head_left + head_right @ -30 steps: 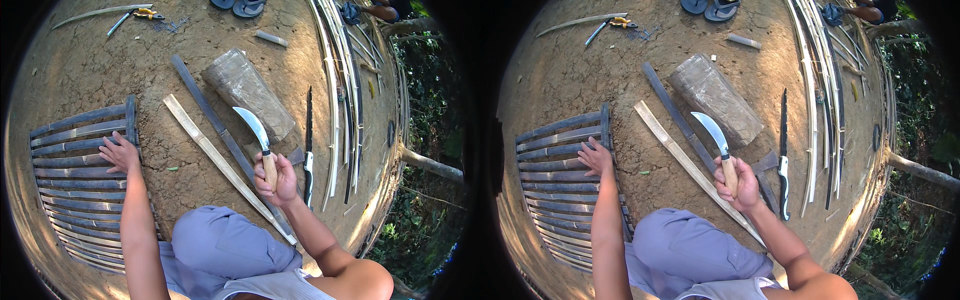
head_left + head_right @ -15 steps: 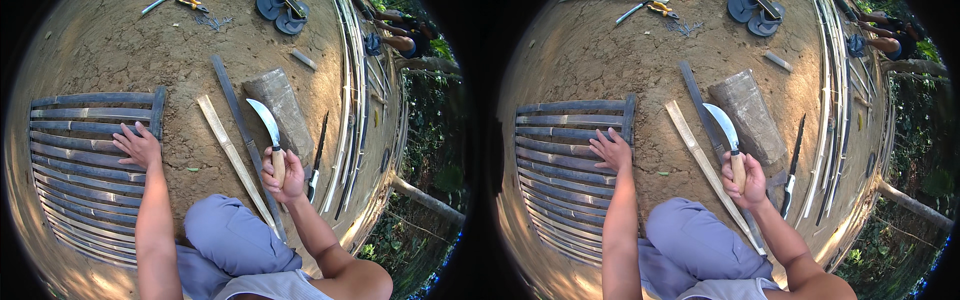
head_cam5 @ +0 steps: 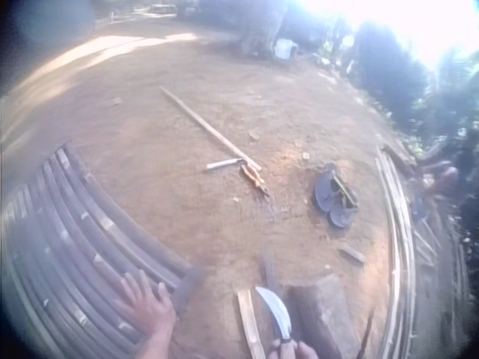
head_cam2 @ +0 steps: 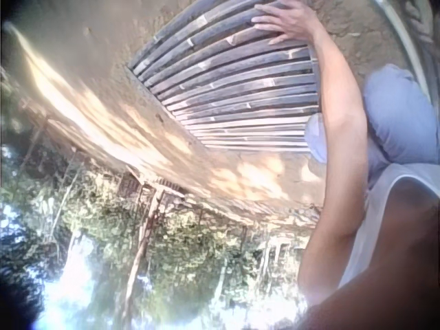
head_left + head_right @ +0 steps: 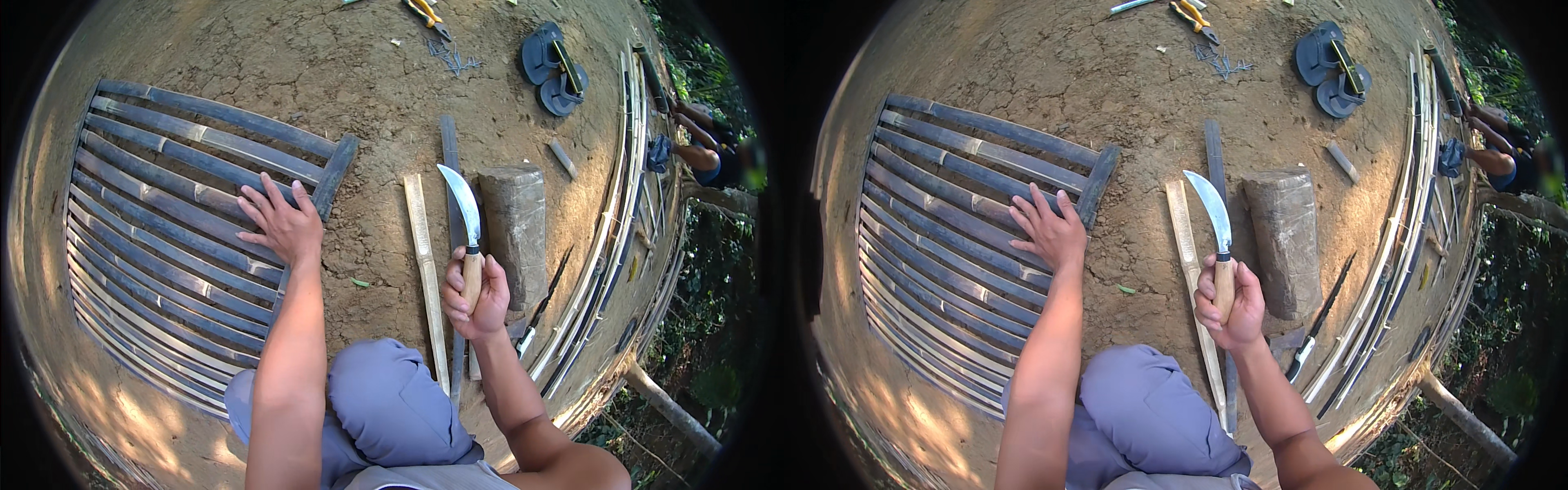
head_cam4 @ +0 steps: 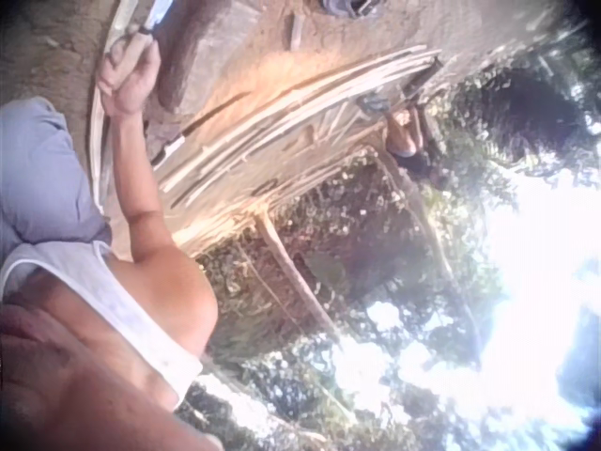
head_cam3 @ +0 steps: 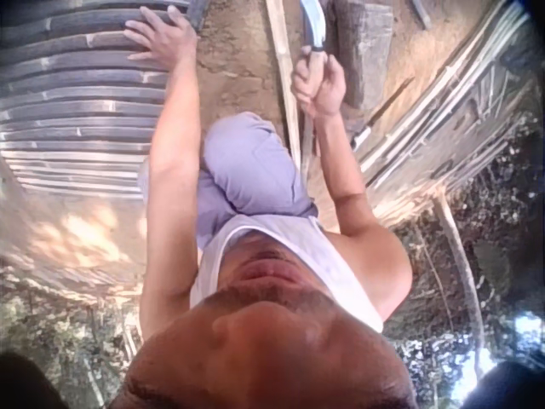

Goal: The person assembles a bamboo panel by inserting bamboo strips into a frame, marking them with a knife, and securing them using a small axe and hand saw.

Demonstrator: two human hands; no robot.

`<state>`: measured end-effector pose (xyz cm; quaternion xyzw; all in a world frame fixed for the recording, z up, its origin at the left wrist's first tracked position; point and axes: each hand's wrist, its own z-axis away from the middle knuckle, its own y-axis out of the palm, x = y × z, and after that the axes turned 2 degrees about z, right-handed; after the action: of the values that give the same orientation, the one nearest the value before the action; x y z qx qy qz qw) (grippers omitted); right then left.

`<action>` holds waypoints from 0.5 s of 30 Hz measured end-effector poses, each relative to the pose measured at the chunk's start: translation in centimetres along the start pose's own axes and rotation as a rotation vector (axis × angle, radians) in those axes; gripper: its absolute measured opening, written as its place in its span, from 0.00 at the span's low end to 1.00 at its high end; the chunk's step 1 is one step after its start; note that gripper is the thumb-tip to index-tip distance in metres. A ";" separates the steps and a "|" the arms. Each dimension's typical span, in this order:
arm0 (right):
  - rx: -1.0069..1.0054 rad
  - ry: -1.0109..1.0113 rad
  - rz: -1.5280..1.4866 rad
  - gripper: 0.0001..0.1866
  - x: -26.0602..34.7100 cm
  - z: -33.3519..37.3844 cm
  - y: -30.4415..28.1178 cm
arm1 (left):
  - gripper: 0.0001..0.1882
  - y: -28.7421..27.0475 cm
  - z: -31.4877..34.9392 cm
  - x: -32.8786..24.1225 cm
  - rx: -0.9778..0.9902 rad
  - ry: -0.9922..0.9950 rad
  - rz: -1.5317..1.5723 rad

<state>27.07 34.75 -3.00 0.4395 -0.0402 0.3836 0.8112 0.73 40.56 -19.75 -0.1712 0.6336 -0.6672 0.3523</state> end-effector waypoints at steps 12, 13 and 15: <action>-0.029 0.077 0.041 0.25 -2.1 -1.9 -0.1 | 0.37 0.4 0.2 0.1 -0.010 0.006 0.061; -0.022 0.072 0.044 0.25 -2.1 -2.2 0.1 | 0.37 0.4 -0.2 0.0 -0.018 0.011 0.058; -0.003 0.087 0.030 0.25 -2.1 -2.0 -0.1 | 0.37 0.3 -0.1 -0.1 -0.004 0.003 0.042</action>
<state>25.15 35.02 -5.17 0.4206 -0.0122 0.4143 0.8070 0.87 40.71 -20.05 -0.1573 0.6390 -0.6586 0.3650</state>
